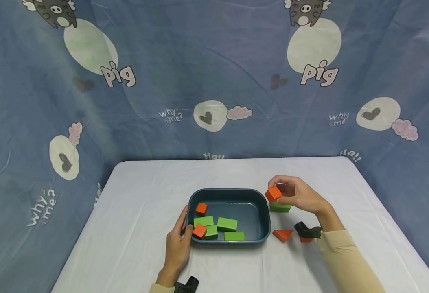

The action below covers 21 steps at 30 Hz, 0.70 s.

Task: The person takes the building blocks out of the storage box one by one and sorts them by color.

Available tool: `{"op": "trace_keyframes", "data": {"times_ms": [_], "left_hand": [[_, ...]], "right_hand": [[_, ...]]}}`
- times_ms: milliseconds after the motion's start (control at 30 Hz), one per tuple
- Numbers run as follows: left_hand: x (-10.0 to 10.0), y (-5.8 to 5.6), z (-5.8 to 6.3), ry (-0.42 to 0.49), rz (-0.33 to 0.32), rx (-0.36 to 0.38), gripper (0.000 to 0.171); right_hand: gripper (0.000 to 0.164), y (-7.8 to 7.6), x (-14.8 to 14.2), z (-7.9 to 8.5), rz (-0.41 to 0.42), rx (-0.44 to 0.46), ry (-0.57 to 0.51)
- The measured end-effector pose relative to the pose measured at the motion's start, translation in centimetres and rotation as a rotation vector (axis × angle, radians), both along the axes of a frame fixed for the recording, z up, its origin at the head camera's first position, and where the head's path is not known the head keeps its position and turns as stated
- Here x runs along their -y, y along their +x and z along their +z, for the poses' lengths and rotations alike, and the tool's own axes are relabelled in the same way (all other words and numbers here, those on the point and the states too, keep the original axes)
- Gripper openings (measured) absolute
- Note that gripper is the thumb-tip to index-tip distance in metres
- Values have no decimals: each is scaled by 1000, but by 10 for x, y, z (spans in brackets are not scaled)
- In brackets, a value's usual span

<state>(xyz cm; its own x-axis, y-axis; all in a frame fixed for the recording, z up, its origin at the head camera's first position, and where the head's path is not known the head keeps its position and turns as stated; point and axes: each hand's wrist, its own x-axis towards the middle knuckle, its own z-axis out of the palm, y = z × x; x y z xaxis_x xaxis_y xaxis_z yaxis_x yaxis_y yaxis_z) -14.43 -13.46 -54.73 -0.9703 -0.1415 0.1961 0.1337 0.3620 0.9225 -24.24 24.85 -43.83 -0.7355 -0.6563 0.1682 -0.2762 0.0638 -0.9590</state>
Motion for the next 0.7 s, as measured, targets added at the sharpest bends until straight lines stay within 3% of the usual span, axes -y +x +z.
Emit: {"op": "trace_keyframes", "data": {"times_ms": [267, 700], "left_hand": [[-1, -2, 0, -16, -1, -33, 55], [-4, 0, 2, -24, 17, 7, 56]], "right_hand": [[33, 10, -24, -4, -41, 3, 5], [35, 31, -69, -12, -190, -20, 77]]}}
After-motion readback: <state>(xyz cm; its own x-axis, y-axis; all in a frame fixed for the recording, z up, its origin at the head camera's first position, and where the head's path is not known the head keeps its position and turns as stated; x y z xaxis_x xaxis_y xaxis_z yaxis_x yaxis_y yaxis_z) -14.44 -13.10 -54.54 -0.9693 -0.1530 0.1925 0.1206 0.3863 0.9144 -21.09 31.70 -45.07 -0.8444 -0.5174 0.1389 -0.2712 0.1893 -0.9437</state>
